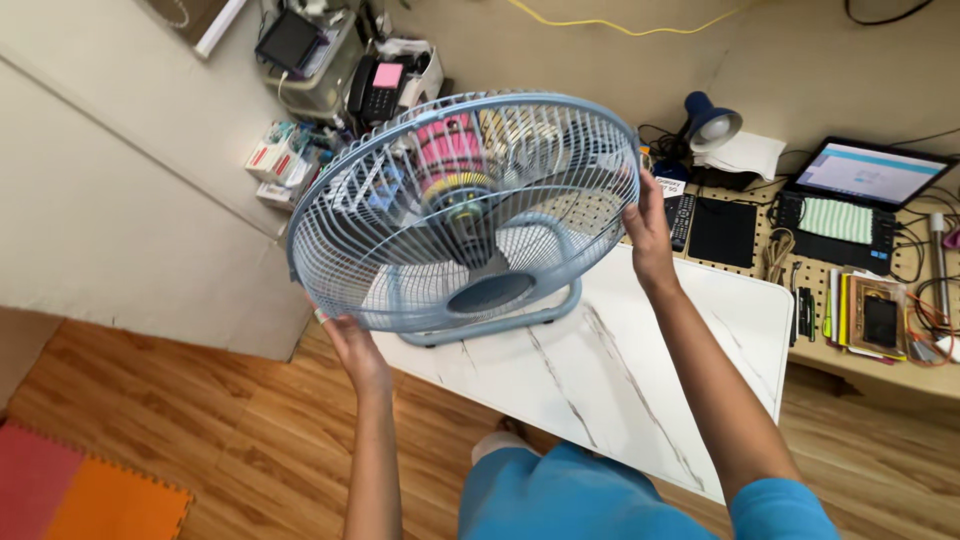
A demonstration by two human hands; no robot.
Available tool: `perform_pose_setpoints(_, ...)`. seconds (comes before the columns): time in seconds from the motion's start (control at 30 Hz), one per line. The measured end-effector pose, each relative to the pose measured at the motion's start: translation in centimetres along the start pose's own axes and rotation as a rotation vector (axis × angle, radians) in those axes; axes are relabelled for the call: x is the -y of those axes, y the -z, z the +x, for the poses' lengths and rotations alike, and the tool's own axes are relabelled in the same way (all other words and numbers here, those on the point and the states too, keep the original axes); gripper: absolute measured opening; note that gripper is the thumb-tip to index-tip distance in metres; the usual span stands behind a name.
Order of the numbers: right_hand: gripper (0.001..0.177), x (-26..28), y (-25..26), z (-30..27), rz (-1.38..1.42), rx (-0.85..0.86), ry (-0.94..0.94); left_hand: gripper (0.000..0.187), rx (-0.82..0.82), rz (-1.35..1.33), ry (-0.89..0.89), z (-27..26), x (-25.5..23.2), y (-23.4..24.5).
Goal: The person assembles a light blue table fan by attaching the front grille, inserting the fan blade onto the motor shaft, and securing the rear grille. The person repeatedly removes and reattaches the fan blade and grilles during the process.
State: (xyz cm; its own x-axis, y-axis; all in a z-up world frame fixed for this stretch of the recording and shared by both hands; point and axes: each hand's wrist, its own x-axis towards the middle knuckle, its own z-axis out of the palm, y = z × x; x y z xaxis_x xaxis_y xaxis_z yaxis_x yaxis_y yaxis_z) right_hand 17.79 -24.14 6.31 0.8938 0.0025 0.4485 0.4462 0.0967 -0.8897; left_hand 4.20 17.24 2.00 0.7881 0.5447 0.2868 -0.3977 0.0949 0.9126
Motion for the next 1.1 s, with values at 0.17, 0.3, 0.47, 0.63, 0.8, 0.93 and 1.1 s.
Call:
perform_pose_setpoints(0.17,0.075,0.2,-0.3,-1.1,-0.048,-0.042,-0.069,0.076,-0.083,-0.141,0.128,1.5,4.6,3.1)
perform_pose_setpoints(0.3,0.07,1.3,-0.4,-0.6,-0.02,-0.069,-0.057,0.075,-0.097,-0.055,0.141,1.2,5.4,3.9)
perform_pose_setpoints(0.47,0.053,3.1,-0.2,2.1,-0.018,-0.209,-0.048,0.066,0.016,0.054,-0.041,0.3,1.4,1.1)
perform_pose_setpoints(0.63,0.039,5.8,0.5,4.7,-0.246,-0.301,-0.072,0.065,0.017,0.127,0.01,0.4,-2.2,-0.7)
perform_pose_setpoints(0.8,0.035,8.0,0.3,5.6,-0.318,-0.307,-0.16,0.067,0.025,0.05,0.026,0.5,-1.7,-0.2)
perform_pose_setpoints(0.93,0.035,10.1,0.1,5.5,-0.54,-0.285,-0.198,0.068,0.014,0.013,0.056,0.2,-0.7,0.7)
perform_pose_setpoints(1.1,0.023,13.1,-0.8,5.7,-0.651,-0.212,-0.237,0.067,0.005,-0.035,0.047,0.1,0.7,1.7)
